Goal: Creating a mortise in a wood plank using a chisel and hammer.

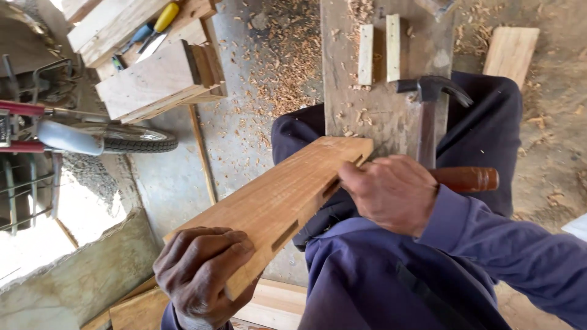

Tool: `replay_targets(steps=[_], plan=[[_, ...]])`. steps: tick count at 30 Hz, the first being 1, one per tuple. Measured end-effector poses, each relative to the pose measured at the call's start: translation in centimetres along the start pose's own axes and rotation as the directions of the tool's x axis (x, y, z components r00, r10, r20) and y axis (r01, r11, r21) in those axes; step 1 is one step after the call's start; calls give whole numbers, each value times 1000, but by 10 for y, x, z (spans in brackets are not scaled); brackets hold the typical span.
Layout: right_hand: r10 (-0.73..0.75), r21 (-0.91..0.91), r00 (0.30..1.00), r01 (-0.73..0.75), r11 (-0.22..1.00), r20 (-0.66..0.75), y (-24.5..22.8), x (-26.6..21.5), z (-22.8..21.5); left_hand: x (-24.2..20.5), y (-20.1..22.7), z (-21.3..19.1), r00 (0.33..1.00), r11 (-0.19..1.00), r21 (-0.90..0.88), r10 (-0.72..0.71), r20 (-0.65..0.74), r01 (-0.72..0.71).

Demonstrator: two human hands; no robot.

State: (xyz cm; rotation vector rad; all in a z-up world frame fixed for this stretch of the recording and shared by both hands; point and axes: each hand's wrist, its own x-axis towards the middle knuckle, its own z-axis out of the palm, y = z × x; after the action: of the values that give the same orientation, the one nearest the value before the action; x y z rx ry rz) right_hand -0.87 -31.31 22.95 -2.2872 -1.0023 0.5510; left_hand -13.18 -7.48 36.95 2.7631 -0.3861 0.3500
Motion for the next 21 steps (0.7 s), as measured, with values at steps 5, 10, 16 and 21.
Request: replay_targets(steps=[5, 10, 16, 21], plan=[[18, 130, 994, -32, 991, 111, -6, -5, -13, -6, 2, -5, 1000, 1000, -13, -18, 24, 18], [190, -19, 841, -209, 978, 506, 3, -14, -52, -7, 8, -3, 997, 997, -22, -74, 14, 74], [-90, 146, 993, 78, 986, 73, -7, -48, -31, 0, 20, 6, 996, 998, -15, -63, -58, 62], [-312, -74, 936, 303, 950, -164, -31, -52, -25, 2, 25, 4, 1000, 1000, -23, -17, -26, 16]])
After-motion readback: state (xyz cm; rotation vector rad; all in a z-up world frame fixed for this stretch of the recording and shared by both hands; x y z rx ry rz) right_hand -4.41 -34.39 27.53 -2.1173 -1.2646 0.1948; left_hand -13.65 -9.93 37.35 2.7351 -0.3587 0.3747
